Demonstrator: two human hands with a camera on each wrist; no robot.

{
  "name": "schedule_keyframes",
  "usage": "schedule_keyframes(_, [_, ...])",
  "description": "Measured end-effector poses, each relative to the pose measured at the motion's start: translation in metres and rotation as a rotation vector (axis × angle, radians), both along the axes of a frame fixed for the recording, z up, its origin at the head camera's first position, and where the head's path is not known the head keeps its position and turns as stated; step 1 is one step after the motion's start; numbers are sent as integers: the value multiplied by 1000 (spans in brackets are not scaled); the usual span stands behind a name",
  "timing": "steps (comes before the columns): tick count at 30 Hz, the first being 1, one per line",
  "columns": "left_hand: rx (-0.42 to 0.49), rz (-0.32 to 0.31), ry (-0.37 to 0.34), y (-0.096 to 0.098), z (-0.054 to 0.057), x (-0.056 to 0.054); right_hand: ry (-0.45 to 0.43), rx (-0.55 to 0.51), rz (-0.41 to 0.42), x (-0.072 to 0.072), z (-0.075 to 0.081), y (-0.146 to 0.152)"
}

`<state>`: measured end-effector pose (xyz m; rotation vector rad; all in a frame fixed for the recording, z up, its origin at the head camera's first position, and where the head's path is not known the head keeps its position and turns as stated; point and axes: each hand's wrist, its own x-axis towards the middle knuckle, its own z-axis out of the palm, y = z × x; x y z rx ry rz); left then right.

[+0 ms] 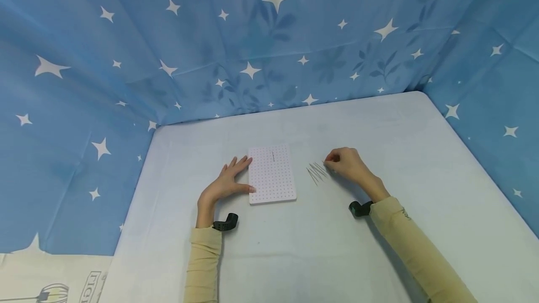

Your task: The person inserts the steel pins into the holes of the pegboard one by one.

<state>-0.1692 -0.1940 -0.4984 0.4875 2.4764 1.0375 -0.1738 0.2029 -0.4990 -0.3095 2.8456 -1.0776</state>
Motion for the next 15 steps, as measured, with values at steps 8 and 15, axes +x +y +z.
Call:
schedule_keyframes(8, [-1, 0, 0, 1, 1, 1, -17, -1, 9, 0, -1, 1])
schedule_keyframes(15, [-6, 1, 0, 1, 1, 1, 2, 28, 19, -3, 2, -1])
